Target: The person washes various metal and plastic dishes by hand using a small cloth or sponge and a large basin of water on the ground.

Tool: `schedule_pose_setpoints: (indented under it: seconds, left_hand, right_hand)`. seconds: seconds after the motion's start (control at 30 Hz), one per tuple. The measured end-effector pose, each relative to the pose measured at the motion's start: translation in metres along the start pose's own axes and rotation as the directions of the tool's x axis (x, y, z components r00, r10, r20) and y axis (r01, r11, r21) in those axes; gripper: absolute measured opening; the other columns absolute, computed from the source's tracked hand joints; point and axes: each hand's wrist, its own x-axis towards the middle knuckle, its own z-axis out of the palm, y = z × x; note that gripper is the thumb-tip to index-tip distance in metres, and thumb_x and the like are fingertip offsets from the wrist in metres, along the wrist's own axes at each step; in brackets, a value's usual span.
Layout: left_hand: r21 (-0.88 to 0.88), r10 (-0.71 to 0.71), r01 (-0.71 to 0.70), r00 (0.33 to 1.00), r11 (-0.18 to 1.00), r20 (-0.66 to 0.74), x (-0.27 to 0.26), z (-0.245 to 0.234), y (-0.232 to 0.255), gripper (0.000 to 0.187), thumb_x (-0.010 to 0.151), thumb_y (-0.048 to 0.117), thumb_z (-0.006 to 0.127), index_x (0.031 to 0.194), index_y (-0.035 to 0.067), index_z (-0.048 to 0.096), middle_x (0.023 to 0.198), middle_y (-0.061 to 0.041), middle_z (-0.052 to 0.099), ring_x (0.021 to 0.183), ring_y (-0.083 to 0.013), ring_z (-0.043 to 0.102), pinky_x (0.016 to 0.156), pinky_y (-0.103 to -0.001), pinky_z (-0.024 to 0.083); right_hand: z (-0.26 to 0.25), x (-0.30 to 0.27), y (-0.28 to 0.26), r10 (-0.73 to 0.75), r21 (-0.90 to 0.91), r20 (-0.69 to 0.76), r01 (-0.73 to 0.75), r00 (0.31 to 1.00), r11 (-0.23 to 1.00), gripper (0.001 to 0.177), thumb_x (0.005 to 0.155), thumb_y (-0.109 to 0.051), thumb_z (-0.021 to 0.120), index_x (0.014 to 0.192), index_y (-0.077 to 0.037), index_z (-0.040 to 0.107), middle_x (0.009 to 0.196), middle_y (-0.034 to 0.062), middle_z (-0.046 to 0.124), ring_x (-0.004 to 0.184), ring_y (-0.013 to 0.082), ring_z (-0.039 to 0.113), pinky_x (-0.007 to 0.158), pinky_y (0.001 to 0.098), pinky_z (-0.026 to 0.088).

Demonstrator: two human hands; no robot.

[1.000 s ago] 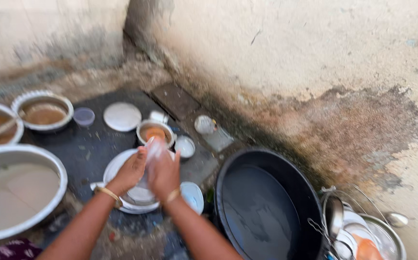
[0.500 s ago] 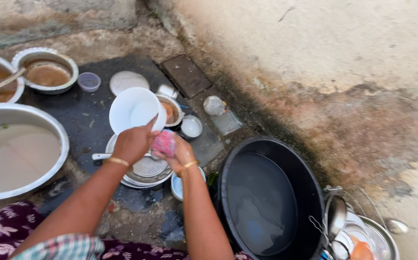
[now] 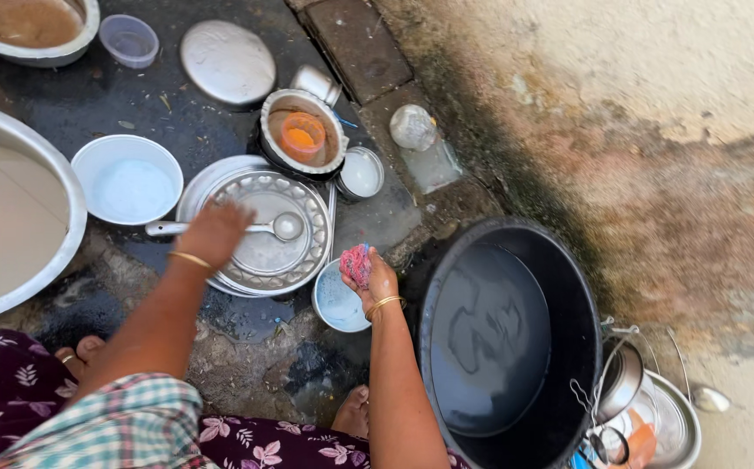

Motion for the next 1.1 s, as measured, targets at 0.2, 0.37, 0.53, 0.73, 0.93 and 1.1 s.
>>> schedule_pose_setpoints:
  seconds: [0.2, 0.37, 0.53, 0.73, 0.93, 1.1]
  left_hand:
    - [-0.086, -0.071, 0.108, 0.933, 0.99, 0.354, -0.011, 0.031, 0.037, 0.048, 0.104, 0.015, 0.046, 0.152, 0.012, 0.045, 0.128, -0.01, 0.066, 0.118, -0.0269, 0.066, 0.102, -0.041, 0.052]
    - [-0.563, -0.154, 0.381, 0.9, 0.733, 0.408, 0.002, 0.026, 0.036, 0.038, 0.101, 0.013, 0.046, 0.136, 0.013, 0.06, 0.096, -0.012, 0.072, 0.088, -0.0282, 0.073, 0.08, -0.043, 0.056]
    - [-0.764, 0.015, 0.623, 0.773, 0.171, 0.634, 0.007, -0.023, 0.054, 0.036, 0.108, 0.024, 0.047, 0.132, 0.019, 0.074, 0.071, -0.009, 0.063, 0.061, -0.0252, 0.047, 0.067, -0.047, 0.039]
    - [-0.723, 0.192, -0.163, 0.981, 0.671, -0.043, -0.014, -0.159, 0.069, 0.028, 0.101, 0.031, 0.053, 0.105, 0.012, 0.073, 0.096, -0.015, 0.076, 0.091, -0.0337, 0.072, 0.084, -0.045, 0.055]
    - [-0.405, 0.118, -0.044, 0.98, 0.913, 0.16, -0.06, -0.284, 0.061, 0.027, 0.096, 0.034, 0.052, 0.108, 0.019, 0.072, 0.103, -0.014, 0.074, 0.098, -0.0352, 0.07, 0.087, -0.051, 0.052]
    - [-0.289, 0.013, 0.039, 0.985, 0.957, 0.175, -0.071, -0.281, 0.016, 0.027, 0.093, 0.037, 0.06, 0.101, 0.017, 0.077, 0.108, -0.012, 0.073, 0.103, -0.0341, 0.07, 0.089, -0.049, 0.054]
  right_hand:
    - [0.022, -0.013, -0.026, -0.064, 0.041, 0.105, 0.06, 0.992, 0.997, 0.038, 0.098, -0.041, 0.055, 0.126, -0.018, 0.067, 0.117, 0.0038, 0.073, 0.1, 0.0211, 0.071, 0.081, 0.0401, 0.058]
    - [0.036, -0.008, -0.035, -0.316, 0.251, 0.121, 0.279, 0.941, 0.927, 0.025, 0.1, -0.028, 0.071, 0.119, -0.012, 0.063, 0.113, 0.007, 0.069, 0.104, 0.0225, 0.068, 0.09, 0.0449, 0.059]
    - [0.084, -0.052, -0.027, -0.746, -0.053, 0.261, 0.781, 0.612, 0.623, 0.029, 0.103, -0.03, 0.062, 0.125, -0.012, 0.068, 0.123, 0.0048, 0.069, 0.111, 0.0183, 0.064, 0.096, 0.0422, 0.052]
    - [0.092, -0.135, -0.055, -0.656, -0.55, 0.743, 0.438, -0.133, -0.711, 0.021, 0.088, -0.04, 0.064, 0.101, -0.024, 0.067, 0.116, 0.0036, 0.069, 0.114, 0.0287, 0.067, 0.1, 0.0606, 0.043]
    - [0.097, -0.093, -0.078, -0.858, -0.044, -0.004, 0.857, 0.513, 0.513, 0.024, 0.096, -0.032, 0.062, 0.103, -0.01, 0.072, 0.1, 0.0122, 0.071, 0.087, 0.0306, 0.071, 0.087, 0.0467, 0.053]
    - [0.111, -0.136, -0.071, -0.643, -0.501, 0.694, 0.859, 0.324, -0.107, 0.032, 0.094, -0.03, 0.063, 0.103, 0.0, 0.073, 0.091, 0.0205, 0.073, 0.085, 0.0394, 0.07, 0.077, 0.0461, 0.056]
